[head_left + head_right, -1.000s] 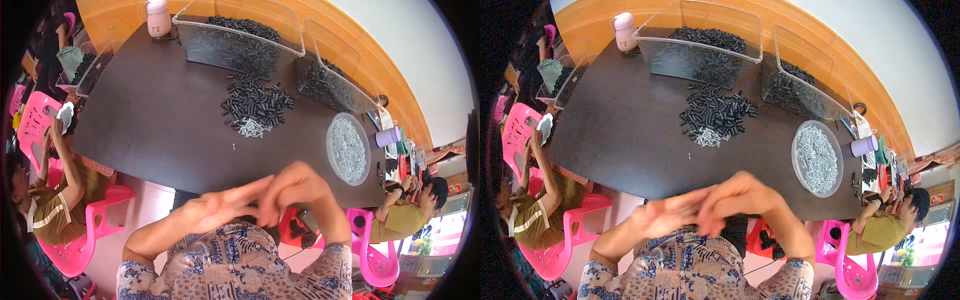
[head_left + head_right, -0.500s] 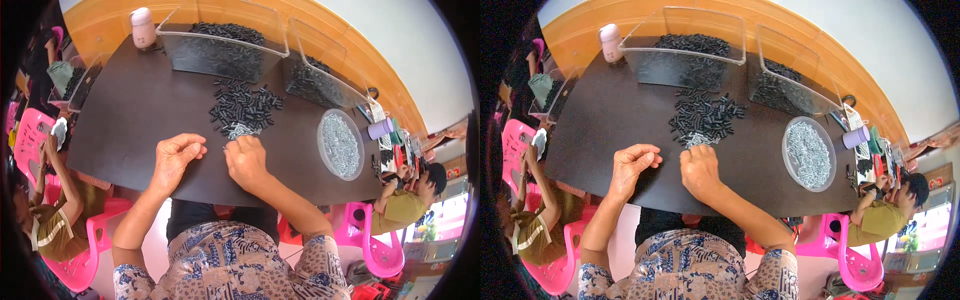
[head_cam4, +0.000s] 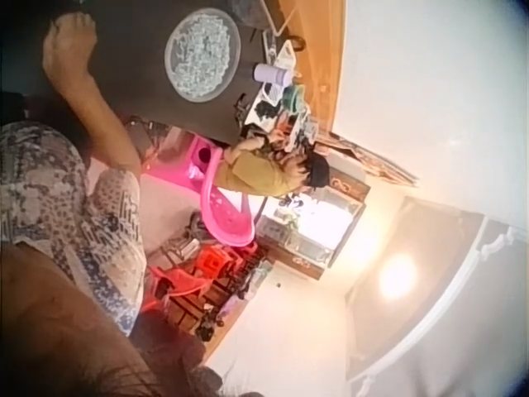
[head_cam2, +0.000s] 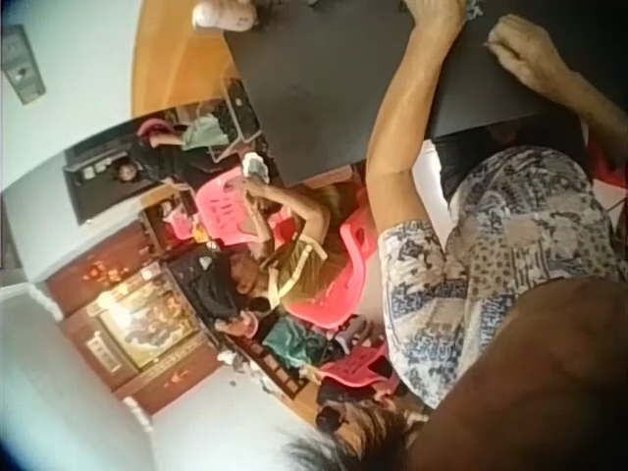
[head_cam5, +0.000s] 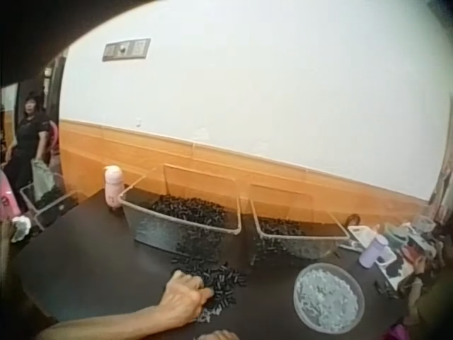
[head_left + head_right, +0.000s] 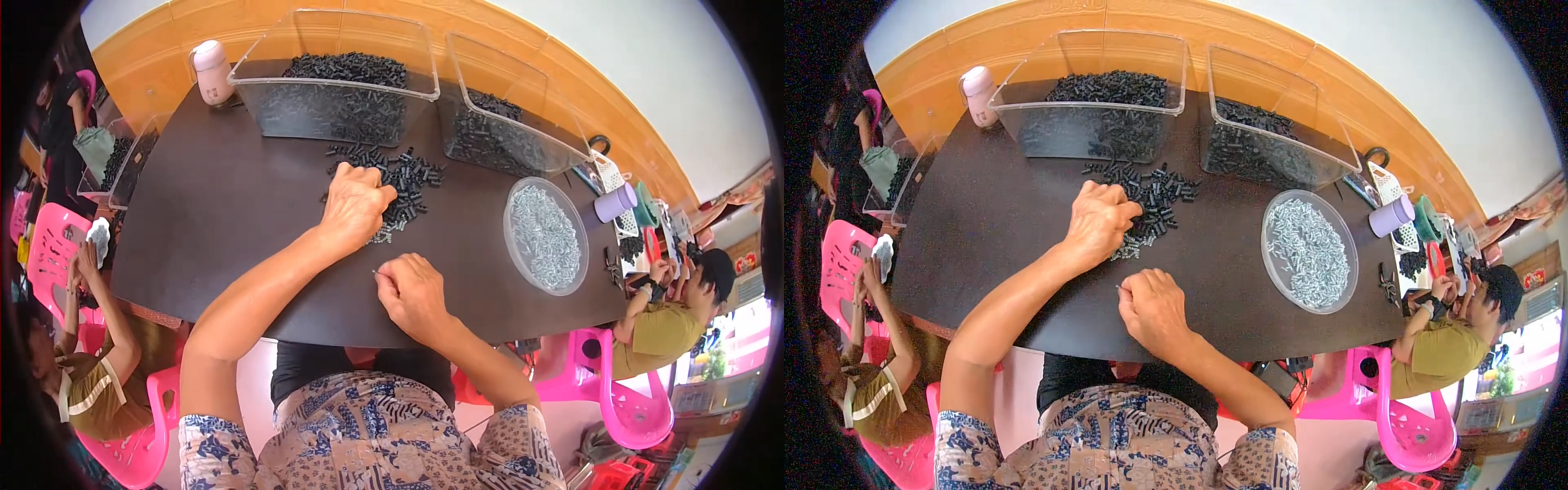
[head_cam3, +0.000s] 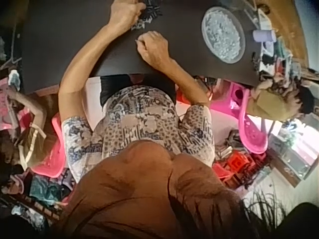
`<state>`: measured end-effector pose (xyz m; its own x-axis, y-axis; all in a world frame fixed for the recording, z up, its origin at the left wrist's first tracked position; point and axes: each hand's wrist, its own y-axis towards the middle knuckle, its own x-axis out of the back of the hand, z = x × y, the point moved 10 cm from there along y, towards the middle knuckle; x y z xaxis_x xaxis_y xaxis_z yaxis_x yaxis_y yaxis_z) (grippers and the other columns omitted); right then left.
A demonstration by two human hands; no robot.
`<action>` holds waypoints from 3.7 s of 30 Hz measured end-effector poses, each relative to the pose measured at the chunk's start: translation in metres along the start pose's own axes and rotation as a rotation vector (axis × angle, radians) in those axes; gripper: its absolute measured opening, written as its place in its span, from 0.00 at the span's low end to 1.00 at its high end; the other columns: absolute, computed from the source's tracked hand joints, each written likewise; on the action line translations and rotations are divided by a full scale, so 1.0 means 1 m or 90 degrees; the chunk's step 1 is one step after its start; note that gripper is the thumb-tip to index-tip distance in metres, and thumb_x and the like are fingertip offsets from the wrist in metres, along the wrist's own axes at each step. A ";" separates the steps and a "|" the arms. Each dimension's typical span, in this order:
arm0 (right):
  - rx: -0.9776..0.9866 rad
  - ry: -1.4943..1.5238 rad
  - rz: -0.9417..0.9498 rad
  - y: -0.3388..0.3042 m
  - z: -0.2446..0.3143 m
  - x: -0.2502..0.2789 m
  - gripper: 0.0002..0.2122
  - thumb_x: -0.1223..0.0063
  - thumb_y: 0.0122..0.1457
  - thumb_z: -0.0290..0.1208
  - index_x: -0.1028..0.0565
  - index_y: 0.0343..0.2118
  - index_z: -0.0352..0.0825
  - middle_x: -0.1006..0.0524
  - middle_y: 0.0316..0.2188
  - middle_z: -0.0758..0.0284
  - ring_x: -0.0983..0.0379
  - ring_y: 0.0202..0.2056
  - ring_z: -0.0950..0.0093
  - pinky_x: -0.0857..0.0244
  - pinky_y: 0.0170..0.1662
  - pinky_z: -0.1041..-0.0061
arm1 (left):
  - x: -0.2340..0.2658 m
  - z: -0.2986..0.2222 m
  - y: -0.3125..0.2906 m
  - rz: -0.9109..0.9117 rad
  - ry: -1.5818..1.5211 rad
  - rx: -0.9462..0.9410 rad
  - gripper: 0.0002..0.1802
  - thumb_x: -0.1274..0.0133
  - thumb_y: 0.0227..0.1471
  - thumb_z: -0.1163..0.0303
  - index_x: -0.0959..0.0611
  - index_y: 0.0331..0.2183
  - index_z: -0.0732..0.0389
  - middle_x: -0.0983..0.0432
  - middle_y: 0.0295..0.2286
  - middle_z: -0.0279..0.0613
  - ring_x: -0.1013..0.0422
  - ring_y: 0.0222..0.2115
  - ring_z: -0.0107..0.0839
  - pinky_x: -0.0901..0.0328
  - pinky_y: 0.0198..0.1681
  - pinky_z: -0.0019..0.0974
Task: The person assembles small black plastic tubes with silver metal parts by hand at a workstation.
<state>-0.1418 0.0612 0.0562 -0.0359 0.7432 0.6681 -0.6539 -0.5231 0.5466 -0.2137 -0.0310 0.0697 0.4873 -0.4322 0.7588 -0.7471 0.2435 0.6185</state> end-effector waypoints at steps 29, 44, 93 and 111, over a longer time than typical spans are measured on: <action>-0.334 0.388 0.066 -0.002 -0.014 0.011 0.03 0.45 0.54 0.23 0.24 0.30 0.29 0.24 0.25 0.70 0.31 0.26 0.86 0.37 0.30 0.86 | 0.039 0.001 -0.096 -0.014 -0.789 0.399 0.08 0.40 0.47 0.74 0.20 0.32 0.63 0.26 0.28 0.31 0.32 0.31 0.19 0.36 0.36 0.24; -0.451 0.421 0.235 0.000 -0.007 -0.023 0.07 0.43 0.52 0.27 0.24 0.28 0.28 0.24 0.22 0.69 0.30 0.24 0.84 0.36 0.27 0.85 | 0.076 -0.013 -0.106 -0.032 -0.523 0.252 0.09 0.41 0.44 0.77 0.18 0.33 0.64 0.26 0.29 0.39 0.30 0.30 0.29 0.35 0.33 0.28; -0.176 0.478 -0.008 0.025 0.022 -0.029 0.05 0.48 0.55 0.19 0.24 0.34 0.30 0.27 0.31 0.69 0.32 0.34 0.80 0.38 0.38 0.82 | 0.024 -0.001 -0.158 -0.188 -1.113 0.663 0.08 0.45 0.50 0.76 0.21 0.35 0.68 0.23 0.26 0.45 0.28 0.24 0.28 0.32 0.30 0.28; -0.038 0.157 -0.161 0.007 0.047 0.000 0.06 0.44 0.50 0.19 0.25 0.32 0.31 0.26 0.29 0.62 0.31 0.30 0.68 0.37 0.31 0.74 | 0.037 -0.020 -0.156 -0.245 -0.957 0.580 0.10 0.48 0.54 0.77 0.23 0.40 0.69 0.25 0.29 0.36 0.30 0.26 0.20 0.33 0.31 0.23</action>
<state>-0.1115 0.0378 0.0838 -0.0438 0.9284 0.3689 -0.7086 -0.2892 0.6436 -0.0700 -0.0671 0.0054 0.2785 -0.8065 -0.5215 -0.9435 -0.3311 0.0082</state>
